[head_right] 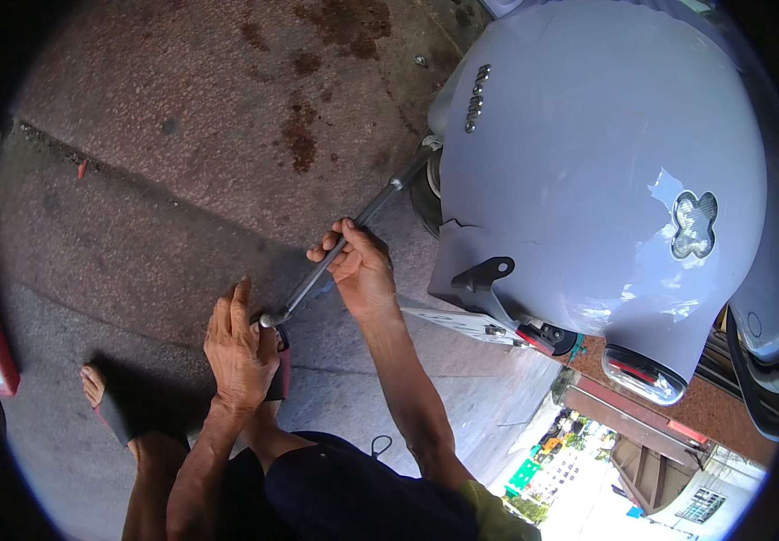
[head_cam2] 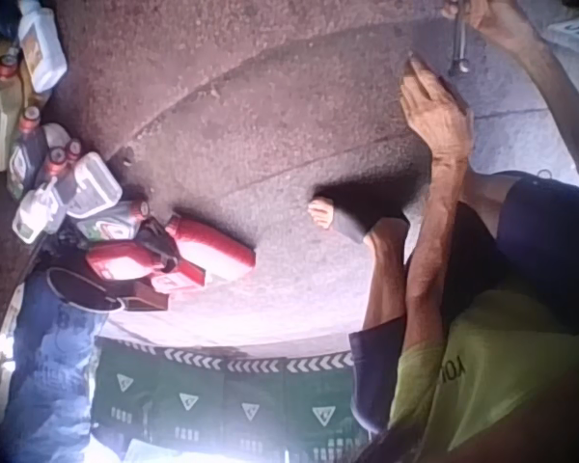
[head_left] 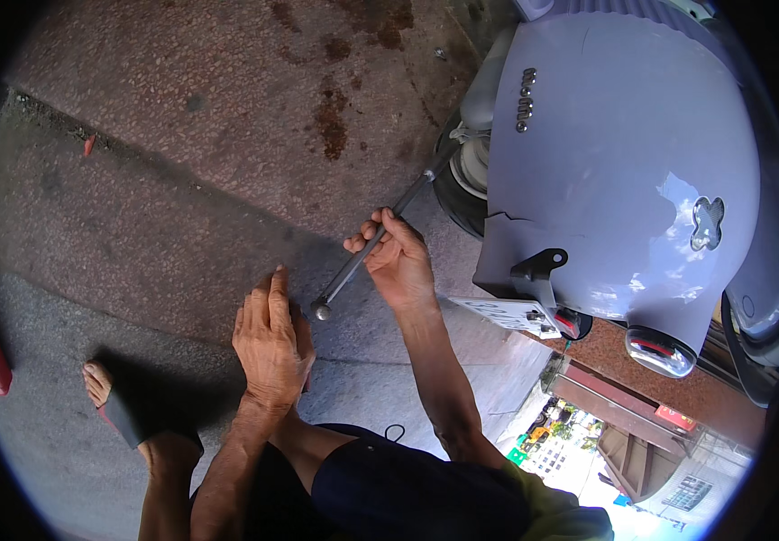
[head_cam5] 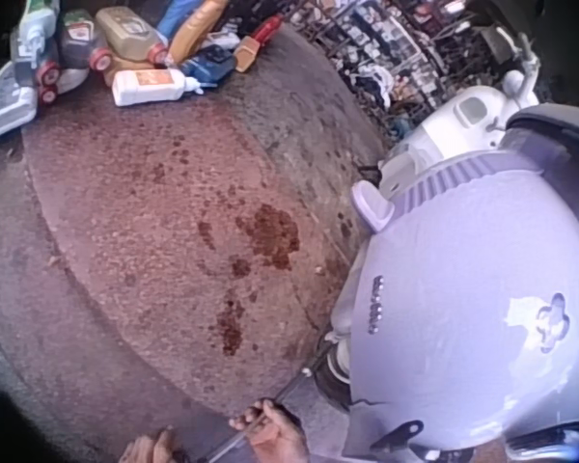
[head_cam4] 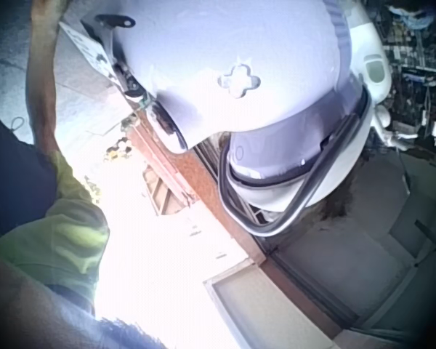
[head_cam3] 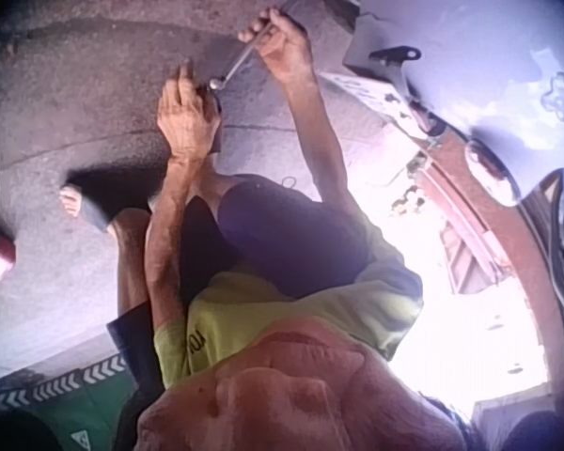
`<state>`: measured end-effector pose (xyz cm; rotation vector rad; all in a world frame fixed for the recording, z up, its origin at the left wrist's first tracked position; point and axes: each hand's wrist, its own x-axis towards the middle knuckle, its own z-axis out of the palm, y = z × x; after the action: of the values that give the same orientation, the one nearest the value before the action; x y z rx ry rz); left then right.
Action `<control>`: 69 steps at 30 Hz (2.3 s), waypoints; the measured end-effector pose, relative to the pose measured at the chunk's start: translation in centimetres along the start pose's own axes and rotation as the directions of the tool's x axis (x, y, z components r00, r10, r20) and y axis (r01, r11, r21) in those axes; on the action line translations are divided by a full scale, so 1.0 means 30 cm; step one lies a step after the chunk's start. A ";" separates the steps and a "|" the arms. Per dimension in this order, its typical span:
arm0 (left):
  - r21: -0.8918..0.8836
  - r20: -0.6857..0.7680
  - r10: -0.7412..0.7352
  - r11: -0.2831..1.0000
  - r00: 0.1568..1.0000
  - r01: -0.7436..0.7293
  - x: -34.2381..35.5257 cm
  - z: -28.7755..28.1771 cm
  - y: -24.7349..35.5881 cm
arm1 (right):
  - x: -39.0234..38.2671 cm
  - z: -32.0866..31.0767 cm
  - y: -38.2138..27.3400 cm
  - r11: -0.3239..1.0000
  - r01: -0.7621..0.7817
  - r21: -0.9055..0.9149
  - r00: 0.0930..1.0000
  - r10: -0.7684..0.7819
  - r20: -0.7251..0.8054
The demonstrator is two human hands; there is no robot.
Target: The person searches through a cluttered workshop for a tool, then uses a T-handle wrench to loosen and remove a bolt from the rear wheel of a scooter. The person then walks around the scooter and places the wrench on the floor.
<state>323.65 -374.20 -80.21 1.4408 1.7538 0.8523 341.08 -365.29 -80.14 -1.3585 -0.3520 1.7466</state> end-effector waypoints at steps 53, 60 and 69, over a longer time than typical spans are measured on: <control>-0.318 0.750 -0.500 0.299 0.432 0.900 -0.021 0.010 0.043 | 0.015 -0.029 0.020 0.988 0.019 0.153 0.998 -0.028 0.060; 0.224 -0.031 0.007 0.975 0.999 0.000 -0.071 0.010 0.063 | 0.012 -0.024 0.010 0.993 0.046 0.112 0.996 -0.037 -0.079; 0.055 0.058 0.147 0.987 0.987 -0.150 -0.050 0.066 0.041 | 0.011 -0.039 0.012 0.989 0.050 0.140 0.996 -0.038 -0.086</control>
<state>326.16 -375.38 -80.10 1.6351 1.6602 0.8361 341.94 -365.57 -81.02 -1.3061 -0.2056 1.6419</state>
